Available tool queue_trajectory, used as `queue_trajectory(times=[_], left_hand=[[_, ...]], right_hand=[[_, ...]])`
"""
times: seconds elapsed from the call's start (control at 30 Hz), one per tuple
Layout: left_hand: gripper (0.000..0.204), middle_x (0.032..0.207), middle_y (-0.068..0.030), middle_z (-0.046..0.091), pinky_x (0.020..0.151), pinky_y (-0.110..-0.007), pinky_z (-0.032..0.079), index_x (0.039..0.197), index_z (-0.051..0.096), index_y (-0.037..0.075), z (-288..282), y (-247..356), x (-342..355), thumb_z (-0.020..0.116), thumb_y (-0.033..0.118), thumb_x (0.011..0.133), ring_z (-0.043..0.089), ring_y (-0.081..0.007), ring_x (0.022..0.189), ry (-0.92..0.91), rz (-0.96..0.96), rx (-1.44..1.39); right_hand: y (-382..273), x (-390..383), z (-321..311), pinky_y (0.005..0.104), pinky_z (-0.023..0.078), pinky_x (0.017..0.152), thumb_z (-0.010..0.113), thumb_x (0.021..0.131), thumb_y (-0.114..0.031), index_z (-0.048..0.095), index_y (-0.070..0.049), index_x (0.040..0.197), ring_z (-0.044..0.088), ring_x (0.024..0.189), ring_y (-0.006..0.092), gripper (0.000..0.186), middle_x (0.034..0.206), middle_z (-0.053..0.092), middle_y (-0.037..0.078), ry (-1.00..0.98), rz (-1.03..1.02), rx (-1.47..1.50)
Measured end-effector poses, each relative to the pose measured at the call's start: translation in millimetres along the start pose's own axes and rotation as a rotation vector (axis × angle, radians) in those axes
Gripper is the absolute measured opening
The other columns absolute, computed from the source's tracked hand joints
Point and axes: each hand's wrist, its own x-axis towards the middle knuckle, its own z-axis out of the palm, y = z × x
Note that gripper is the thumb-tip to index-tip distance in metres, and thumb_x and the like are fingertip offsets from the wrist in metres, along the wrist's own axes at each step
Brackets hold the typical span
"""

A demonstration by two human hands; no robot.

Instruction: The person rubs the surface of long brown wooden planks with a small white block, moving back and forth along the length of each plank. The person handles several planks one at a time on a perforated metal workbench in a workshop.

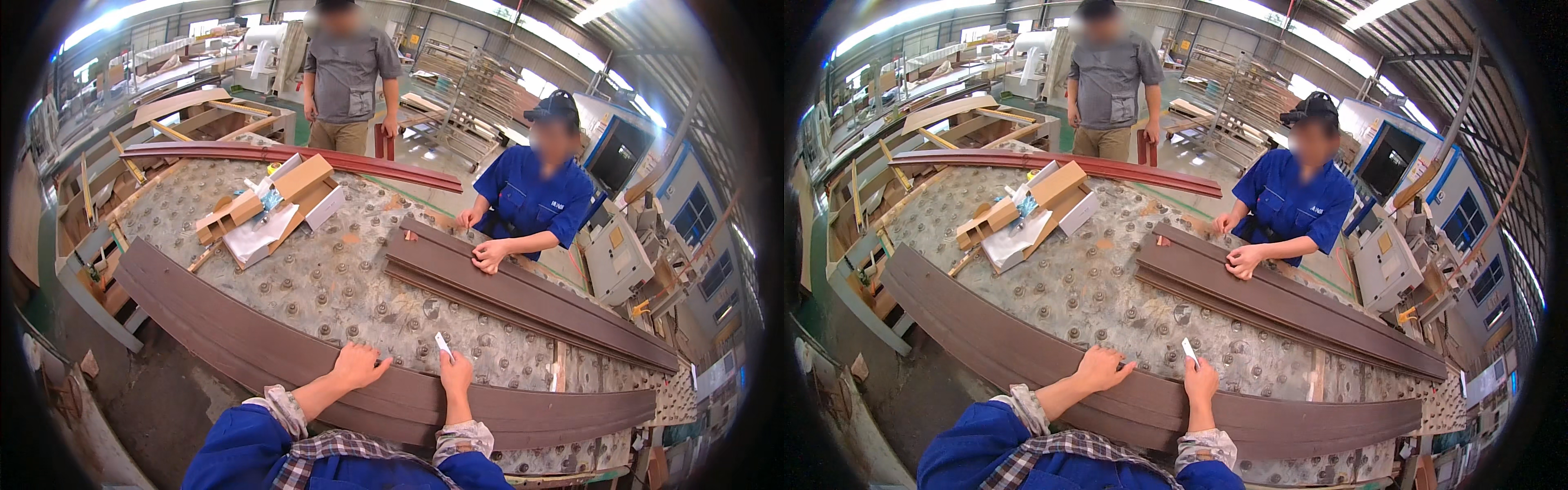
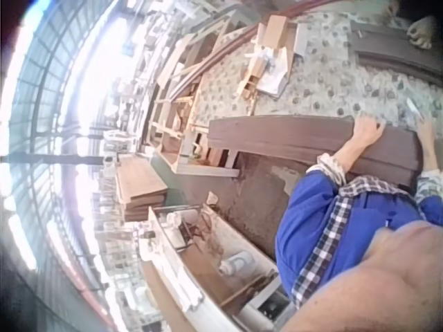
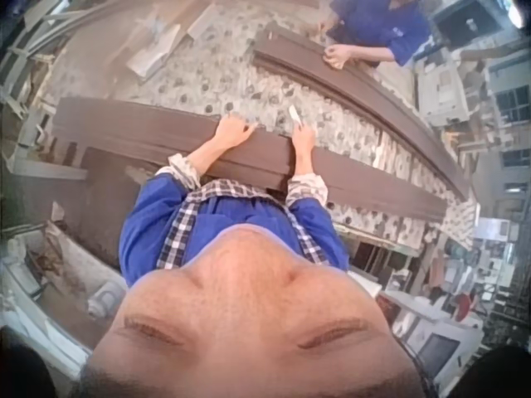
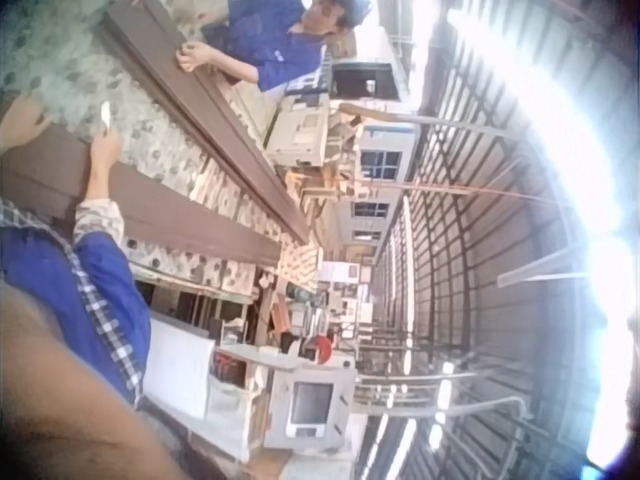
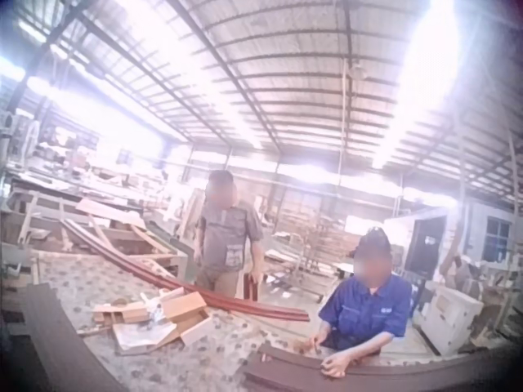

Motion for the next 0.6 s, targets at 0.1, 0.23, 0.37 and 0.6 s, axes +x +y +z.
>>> queue_trajectory(times=[0.1,0.23,0.37,0.6], left_hand=[[0.047,0.083,-0.0164,0.069,0.083,-0.042,0.044,0.087,0.07,0.002,3,-1,0,0.051,0.045,0.092,0.065,-0.0314,0.082,-0.029,-0.03,-0.026],[0.045,0.084,-0.0155,0.07,0.08,-0.042,0.046,0.092,0.072,0.002,-3,0,0,0.054,0.043,0.092,0.066,-0.0306,0.081,-0.042,-0.016,0.004],[0.044,0.084,-0.0157,0.07,0.081,-0.042,0.045,0.092,0.072,0.002,-2,3,0,0.054,0.043,0.092,0.066,-0.0307,0.081,-0.05,-0.024,-0.002],[0.041,0.082,-0.0139,0.069,0.082,-0.041,0.045,0.091,0.072,0.002,0,4,5,0.057,0.04,0.09,0.065,-0.0292,0.081,-0.049,-0.04,-0.014]], right_hand=[[9,0,4,0.0439,0.044,0.06,0.062,0.086,-0.04,0.067,-0.004,0.078,0.06,0.066,0.0372,0.036,0.067,0.061,0.017,-0.043,0.029,0.056],[6,1,3,0.0411,0.045,0.062,0.06,0.087,-0.038,0.07,-0.006,0.082,0.061,0.067,0.0339,0.034,0.07,0.063,0.016,-0.053,0.039,0.067],[12,2,8,0.0423,0.046,0.067,0.059,0.089,-0.036,0.071,-0.006,0.085,0.062,0.075,0.0345,0.033,0.078,0.066,0.015,0.059,-0.053,0.056],[10,4,5,0.0477,0.047,0.069,0.058,0.09,-0.04,0.069,-0.007,0.083,0.063,0.081,0.0387,0.035,0.085,0.067,0.018,-0.047,0.022,0.038]])
